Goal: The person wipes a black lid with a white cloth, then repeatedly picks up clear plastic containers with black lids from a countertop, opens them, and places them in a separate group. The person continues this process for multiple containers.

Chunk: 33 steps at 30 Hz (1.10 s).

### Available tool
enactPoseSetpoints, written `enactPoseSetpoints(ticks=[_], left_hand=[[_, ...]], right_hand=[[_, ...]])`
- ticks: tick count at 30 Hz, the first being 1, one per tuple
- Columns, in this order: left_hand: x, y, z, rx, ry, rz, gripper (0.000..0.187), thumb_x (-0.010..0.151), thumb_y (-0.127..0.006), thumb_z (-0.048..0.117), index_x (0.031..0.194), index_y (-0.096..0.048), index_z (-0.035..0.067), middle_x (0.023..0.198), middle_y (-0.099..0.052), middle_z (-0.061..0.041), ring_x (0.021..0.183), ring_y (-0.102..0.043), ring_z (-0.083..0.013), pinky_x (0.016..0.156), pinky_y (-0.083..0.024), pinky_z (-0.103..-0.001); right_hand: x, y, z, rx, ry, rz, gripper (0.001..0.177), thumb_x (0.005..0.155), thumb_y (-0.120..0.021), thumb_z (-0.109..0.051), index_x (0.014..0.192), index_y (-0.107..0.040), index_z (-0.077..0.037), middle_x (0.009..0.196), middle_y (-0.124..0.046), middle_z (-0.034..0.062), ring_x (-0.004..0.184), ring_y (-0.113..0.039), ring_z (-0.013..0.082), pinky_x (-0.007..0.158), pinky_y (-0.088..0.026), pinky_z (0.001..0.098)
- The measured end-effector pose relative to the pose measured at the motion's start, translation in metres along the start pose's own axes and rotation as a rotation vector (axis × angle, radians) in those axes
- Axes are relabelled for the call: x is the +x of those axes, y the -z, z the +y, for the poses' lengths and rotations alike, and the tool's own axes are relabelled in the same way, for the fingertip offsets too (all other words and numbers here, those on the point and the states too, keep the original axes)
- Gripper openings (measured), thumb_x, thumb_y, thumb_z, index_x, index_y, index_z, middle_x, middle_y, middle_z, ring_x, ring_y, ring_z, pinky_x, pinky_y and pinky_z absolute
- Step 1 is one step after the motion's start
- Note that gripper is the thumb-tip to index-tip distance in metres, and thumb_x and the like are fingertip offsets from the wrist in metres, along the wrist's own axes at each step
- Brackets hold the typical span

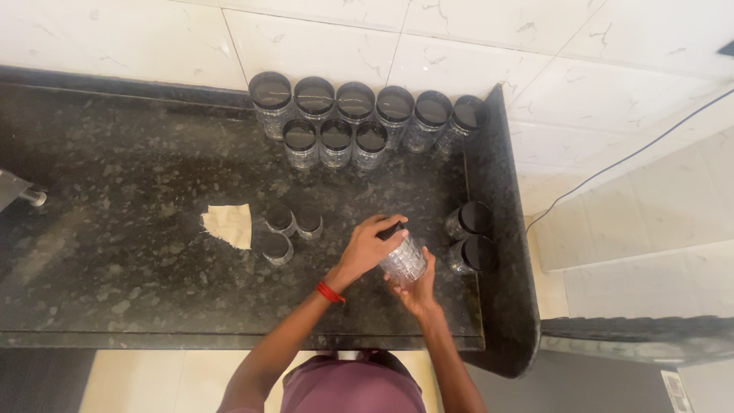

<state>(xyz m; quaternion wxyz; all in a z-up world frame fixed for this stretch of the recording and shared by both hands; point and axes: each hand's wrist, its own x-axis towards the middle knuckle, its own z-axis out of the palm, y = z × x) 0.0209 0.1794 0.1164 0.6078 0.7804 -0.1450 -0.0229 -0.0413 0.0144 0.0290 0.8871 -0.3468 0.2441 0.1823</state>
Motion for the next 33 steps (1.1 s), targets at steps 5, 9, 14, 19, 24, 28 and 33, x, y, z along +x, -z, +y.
enactPoseSetpoints(ticks=[5,9,14,19,24,28,33], left_hand=[[-0.006,0.012,-0.002,0.047,-0.041,-0.231,0.057,0.085,-0.080,0.038,0.138,-0.064,0.023,0.138,-0.058,-0.021,0.126,-0.059,-0.0362,0.100,-0.052,-0.044],[-0.015,0.008,-0.009,0.067,-0.034,-0.467,0.101,0.075,-0.084,0.038,0.161,-0.034,0.020,0.149,-0.041,-0.024,0.136,-0.045,-0.0417,0.112,-0.042,-0.045],[-0.032,-0.029,-0.007,0.160,-0.065,-0.374,0.111,0.069,-0.091,0.040,0.158,-0.030,0.012,0.157,-0.030,-0.026,0.144,-0.034,-0.0461,0.115,-0.036,-0.049],[-0.050,-0.102,-0.007,0.331,-0.302,-0.457,0.099,0.075,-0.090,0.029,0.157,-0.036,0.014,0.157,-0.029,-0.027,0.145,-0.031,-0.0471,0.118,-0.034,-0.052],[-0.064,-0.173,-0.024,0.339,-0.455,-0.550,0.095,0.078,-0.085,0.015,0.158,-0.035,0.006,0.157,-0.030,-0.024,0.146,-0.033,-0.0445,0.120,-0.033,-0.050],[-0.069,-0.215,-0.041,0.383,-0.509,-0.511,0.079,0.077,-0.083,0.012,0.143,-0.043,-0.001,0.158,-0.028,-0.025,0.147,-0.033,-0.0451,0.121,-0.033,-0.048],[-0.076,-0.242,-0.055,0.292,-0.492,-0.417,0.062,0.083,-0.082,0.015,0.131,-0.048,-0.004,0.154,-0.028,-0.030,0.145,-0.035,-0.0481,0.121,-0.037,-0.048]], right_hand=[[-0.010,0.005,-0.004,-0.012,-0.064,-0.011,0.078,0.093,-0.034,-0.076,0.111,-0.064,-0.007,0.074,-0.065,0.0215,0.041,-0.055,0.0220,0.031,-0.037,0.0229],[-0.008,0.039,0.011,0.121,-0.140,-0.108,0.084,0.089,-0.035,-0.079,0.105,-0.067,-0.004,0.074,-0.068,0.0194,0.045,-0.060,0.0212,0.032,-0.041,0.0197],[0.009,0.093,0.053,0.246,0.090,-0.001,0.070,0.094,-0.031,-0.071,0.103,-0.061,-0.009,0.079,-0.066,0.0067,0.061,-0.062,0.0176,0.048,-0.048,0.0260],[0.003,0.139,0.090,0.124,0.042,0.257,0.047,0.104,-0.036,-0.057,0.112,-0.059,-0.017,0.086,-0.064,-0.0032,0.067,-0.060,0.0089,0.054,-0.046,0.0211],[-0.027,0.182,0.110,0.046,-0.070,0.239,0.049,0.103,-0.037,-0.059,0.106,-0.060,-0.015,0.082,-0.059,-0.0028,0.067,-0.059,0.0092,0.055,-0.048,0.0206],[-0.050,0.206,0.112,0.046,-0.072,0.256,0.034,0.105,-0.047,-0.045,0.108,-0.060,-0.014,0.089,-0.062,-0.0009,0.075,-0.058,0.0124,0.067,-0.051,0.0257],[-0.071,0.220,0.110,0.022,-0.089,0.335,0.029,0.103,-0.053,-0.036,0.106,-0.061,-0.008,0.089,-0.063,0.0026,0.078,-0.058,0.0146,0.070,-0.050,0.0297]])
